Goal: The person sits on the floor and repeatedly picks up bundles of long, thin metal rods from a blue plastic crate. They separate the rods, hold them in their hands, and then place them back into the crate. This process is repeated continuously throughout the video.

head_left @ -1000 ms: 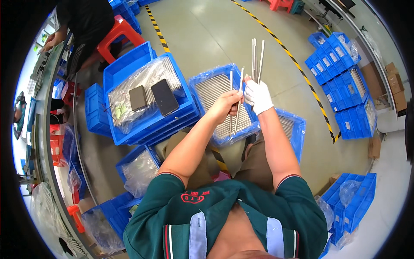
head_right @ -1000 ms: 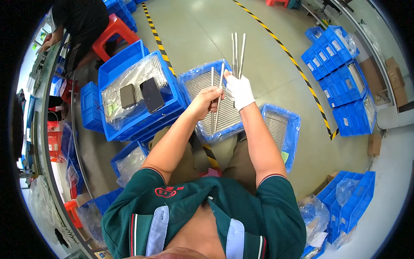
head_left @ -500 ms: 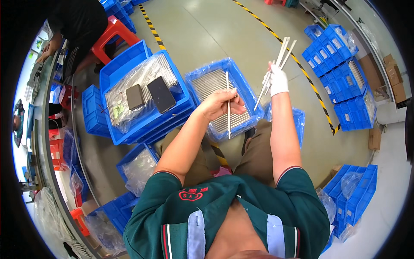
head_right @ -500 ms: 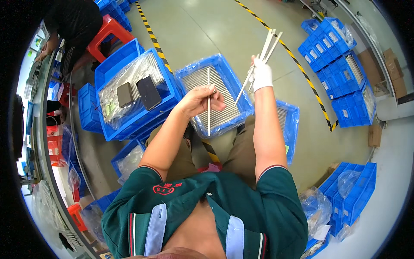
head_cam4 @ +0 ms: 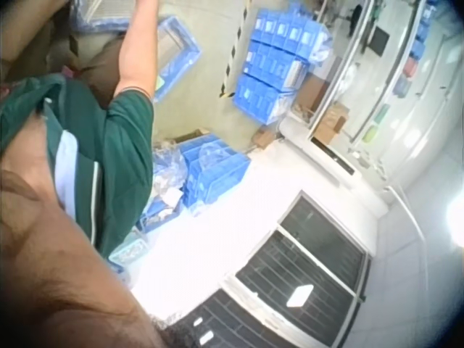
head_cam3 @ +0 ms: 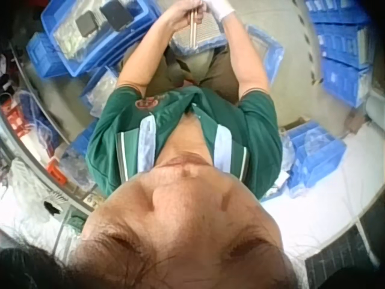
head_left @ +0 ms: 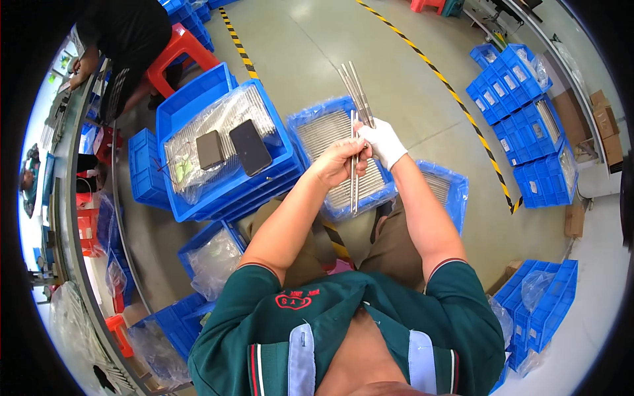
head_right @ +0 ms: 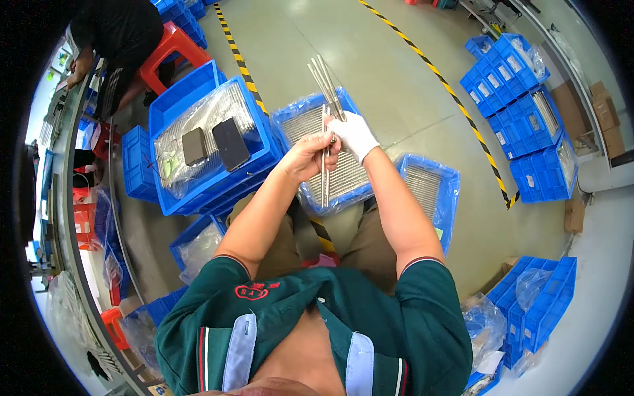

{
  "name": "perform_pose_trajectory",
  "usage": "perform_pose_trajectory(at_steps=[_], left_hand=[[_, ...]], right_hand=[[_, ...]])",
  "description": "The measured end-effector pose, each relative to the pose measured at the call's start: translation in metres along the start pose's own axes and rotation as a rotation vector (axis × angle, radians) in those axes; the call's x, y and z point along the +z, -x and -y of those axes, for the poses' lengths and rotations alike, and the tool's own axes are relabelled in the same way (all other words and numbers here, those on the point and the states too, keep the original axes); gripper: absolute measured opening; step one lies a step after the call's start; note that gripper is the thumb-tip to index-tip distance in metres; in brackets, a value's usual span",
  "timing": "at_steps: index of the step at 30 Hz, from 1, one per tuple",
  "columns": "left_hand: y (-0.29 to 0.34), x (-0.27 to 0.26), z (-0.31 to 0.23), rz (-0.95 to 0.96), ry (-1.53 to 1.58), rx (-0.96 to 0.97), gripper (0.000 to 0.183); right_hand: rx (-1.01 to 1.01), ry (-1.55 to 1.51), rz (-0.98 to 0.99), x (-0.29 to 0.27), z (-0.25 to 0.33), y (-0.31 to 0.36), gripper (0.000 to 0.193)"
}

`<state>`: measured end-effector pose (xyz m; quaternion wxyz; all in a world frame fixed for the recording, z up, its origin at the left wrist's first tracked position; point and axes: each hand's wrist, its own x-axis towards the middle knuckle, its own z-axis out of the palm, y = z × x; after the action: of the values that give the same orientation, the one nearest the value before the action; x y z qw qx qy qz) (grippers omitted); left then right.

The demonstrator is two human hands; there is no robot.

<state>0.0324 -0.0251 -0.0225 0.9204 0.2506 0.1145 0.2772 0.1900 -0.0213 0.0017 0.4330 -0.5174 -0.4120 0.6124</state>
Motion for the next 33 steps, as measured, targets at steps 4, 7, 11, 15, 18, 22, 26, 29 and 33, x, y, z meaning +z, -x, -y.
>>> perform_pose_trajectory(at_steps=[4, 7, 11, 15, 18, 22, 26, 29, 33], left_hand=[[-0.004, 0.002, -0.012, -0.256, -0.190, 0.174, 0.027], [-0.005, -0.007, -0.026, -0.408, -0.180, 0.357, 0.027], [-0.006, -0.020, -0.044, -0.555, -0.101, 0.513, 0.027], [-0.008, -0.021, -0.051, -0.550, 0.030, 0.586, 0.027], [-0.008, -0.018, -0.052, -0.521, 0.079, 0.603, 0.028], [-0.007, -0.017, -0.053, -0.497, 0.115, 0.598, 0.029], [-0.008, -0.023, -0.053, -0.480, 0.121, 0.615, 0.032], [-0.011, -0.017, -0.053, -0.506, 0.082, 0.601, 0.034], [-0.015, -0.013, -0.042, -0.480, -0.002, 0.519, 0.034]], right_hand=[[-0.211, 0.395, -0.310, -0.007, -0.014, -0.008, 0.028], [-0.117, 0.334, -0.278, -0.011, -0.012, 0.000, 0.029], [0.025, 0.031, -0.104, -0.003, 0.005, 0.026, 0.026], [0.061, 0.016, -0.039, -0.002, -0.002, 0.033, 0.025], [-0.051, 0.110, -0.067, 0.001, -0.014, 0.029, 0.026], [-0.094, 0.251, -0.068, 0.000, -0.014, 0.029, 0.027], [-0.117, 0.365, -0.077, -0.001, -0.012, 0.031, 0.026], [-0.098, 0.418, -0.089, -0.002, -0.012, 0.032, 0.026], [-0.098, 0.293, -0.092, 0.002, -0.010, 0.032, 0.026]])
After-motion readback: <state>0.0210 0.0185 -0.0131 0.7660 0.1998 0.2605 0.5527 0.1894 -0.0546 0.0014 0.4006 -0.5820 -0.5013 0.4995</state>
